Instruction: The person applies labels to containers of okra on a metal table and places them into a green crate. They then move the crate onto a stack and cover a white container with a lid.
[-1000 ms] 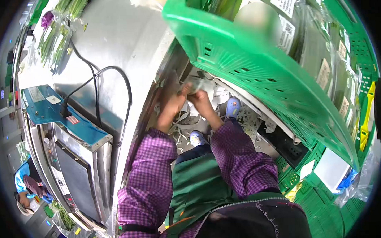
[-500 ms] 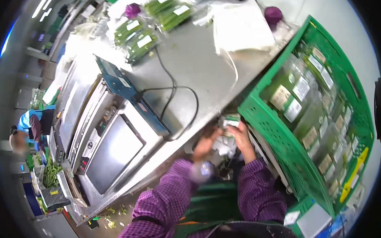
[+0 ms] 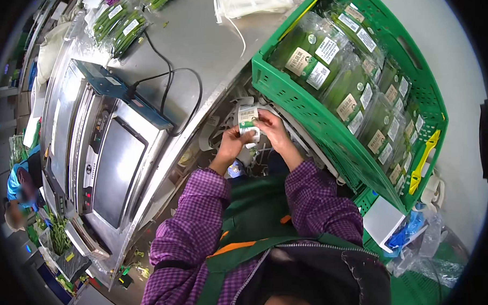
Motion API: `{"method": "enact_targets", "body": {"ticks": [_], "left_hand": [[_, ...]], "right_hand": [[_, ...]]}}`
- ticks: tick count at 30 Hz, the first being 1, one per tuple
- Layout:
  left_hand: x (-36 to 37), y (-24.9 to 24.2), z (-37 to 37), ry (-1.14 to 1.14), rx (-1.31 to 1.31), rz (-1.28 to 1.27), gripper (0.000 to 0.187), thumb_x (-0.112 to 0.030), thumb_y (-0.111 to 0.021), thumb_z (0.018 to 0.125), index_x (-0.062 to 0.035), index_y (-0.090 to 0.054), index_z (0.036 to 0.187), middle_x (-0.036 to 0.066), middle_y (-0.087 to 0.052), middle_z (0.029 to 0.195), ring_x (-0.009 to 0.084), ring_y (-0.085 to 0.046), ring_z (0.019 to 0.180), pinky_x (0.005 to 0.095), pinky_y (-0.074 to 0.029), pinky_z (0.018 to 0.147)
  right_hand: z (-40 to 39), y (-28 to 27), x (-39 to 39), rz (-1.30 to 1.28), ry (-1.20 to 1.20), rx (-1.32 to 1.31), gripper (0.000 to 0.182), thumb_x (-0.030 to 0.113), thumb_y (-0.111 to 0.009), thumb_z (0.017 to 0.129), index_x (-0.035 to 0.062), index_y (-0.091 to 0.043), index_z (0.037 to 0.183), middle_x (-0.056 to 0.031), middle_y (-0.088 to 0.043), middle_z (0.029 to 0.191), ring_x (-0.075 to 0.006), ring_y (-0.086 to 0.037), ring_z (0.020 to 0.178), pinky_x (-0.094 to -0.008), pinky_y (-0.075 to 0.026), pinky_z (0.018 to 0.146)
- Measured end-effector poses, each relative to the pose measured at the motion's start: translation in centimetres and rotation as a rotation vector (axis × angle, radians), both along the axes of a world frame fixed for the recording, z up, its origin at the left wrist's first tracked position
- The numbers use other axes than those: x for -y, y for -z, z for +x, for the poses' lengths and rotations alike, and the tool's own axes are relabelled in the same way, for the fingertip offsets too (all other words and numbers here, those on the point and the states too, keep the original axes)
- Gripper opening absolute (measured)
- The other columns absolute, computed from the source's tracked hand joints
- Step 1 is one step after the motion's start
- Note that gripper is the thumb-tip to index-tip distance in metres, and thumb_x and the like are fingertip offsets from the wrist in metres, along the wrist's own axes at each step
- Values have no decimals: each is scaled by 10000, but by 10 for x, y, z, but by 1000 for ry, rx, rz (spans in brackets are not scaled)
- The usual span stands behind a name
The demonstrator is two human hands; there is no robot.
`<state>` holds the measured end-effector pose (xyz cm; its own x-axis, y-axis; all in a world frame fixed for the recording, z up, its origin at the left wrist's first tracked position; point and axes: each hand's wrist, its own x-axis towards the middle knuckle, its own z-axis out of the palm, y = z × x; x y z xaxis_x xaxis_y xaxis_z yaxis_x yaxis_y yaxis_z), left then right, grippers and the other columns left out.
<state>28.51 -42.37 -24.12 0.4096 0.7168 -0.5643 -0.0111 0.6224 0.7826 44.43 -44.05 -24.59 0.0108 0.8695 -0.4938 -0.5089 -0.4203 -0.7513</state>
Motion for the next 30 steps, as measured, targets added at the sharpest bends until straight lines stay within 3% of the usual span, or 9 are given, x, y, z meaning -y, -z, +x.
{"method": "enact_targets", "body": {"ticks": [5, 12, 16, 18, 19, 23, 25, 27, 30], "left_hand": [[-13, -22, 0, -169, 364, -399, 480, -393, -523, 897, -16, -496, 1193, 81, -574, 1124, 187, -547, 1018, 334, -425, 889], [-56, -49, 21, -296, 348, -209, 239, -244, -559, 895, -61, -572, 1050, 33, -615, 981, 145, -572, 903, 295, -453, 807], [-51, -43, 30, -326, 256, -216, 122, -186, -600, 870, -83, -616, 934, 8, -633, 824, 125, -585, 730, 274, -481, 687], [-44, -38, 35, -433, 239, -254, 148, -215, -580, 884, -82, -608, 944, 15, -629, 828, 138, -583, 721, 281, -485, 674], [-41, -38, 36, -491, 225, -263, 172, -238, -564, 896, -79, -601, 950, 18, -628, 839, 146, -584, 724, 286, -486, 672], [-30, -92, 43, -403, 236, -406, 375, -349, -524, 902, -23, -563, 1082, 69, -629, 944, 199, -604, 800, 326, -479, 749], [-13, -61, 35, -222, 90, -199, 357, -327, -523, 902, -8, -577, 1053, 75, -630, 948, 188, -601, 822, 319, -476, 740], [-6, -92, 41, -279, 33, -214, 273, -299, -511, 905, -53, -599, 983, 35, -622, 838, 134, -563, 690, 279, -423, 576], [-3, -92, 42, -337, 125, -198, 263, -282, -485, 922, -53, -599, 983, 44, -624, 900, 147, -576, 797, 291, -454, 682]], "right_hand": [[12, -3, 25, 205, -346, 163, 211, -6, -572, 835, -23, -565, 1045, -13, -608, 915, -83, -555, 842, -254, -453, 776], [42, 17, 91, 248, -864, 639, 214, 96, -646, 775, -16, -577, 945, -79, -622, 828, -104, -587, 798, -269, -461, 721], [43, 13, 85, 334, -819, 606, 259, 59, -637, 785, -7, -557, 1022, -81, -628, 860, -123, -594, 822, -273, -465, 725], [35, -9, 62, 262, -323, 146, 357, 13, -619, 797, 6, -500, 1133, -72, -625, 880, -128, -590, 834, -266, -463, 733], [38, -25, 50, 288, -369, 145, 393, -17, -603, 806, 13, -453, 1168, -60, -622, 887, -123, -582, 820, -256, -459, 728], [43, -53, 28, 303, -304, 296, 341, -17, -603, 799, 19, -471, 1111, -55, -613, 859, -106, -571, 789, -246, -454, 701], [48, -71, 18, 379, -264, 447, 356, -9, -591, 796, 23, -475, 1131, -66, -607, 849, -116, -571, 782, -264, -459, 697], [53, -95, 13, 412, -358, 552, 315, -1, -573, 807, 14, -517, 1117, -87, -618, 866, -163, -594, 795, -291, -468, 719], [52, -106, 5, 764, -314, 811, 210, -15, -566, 807, -2, -594, 1015, -127, -615, 853, -247, -607, 784, -314, -472, 695]]}}
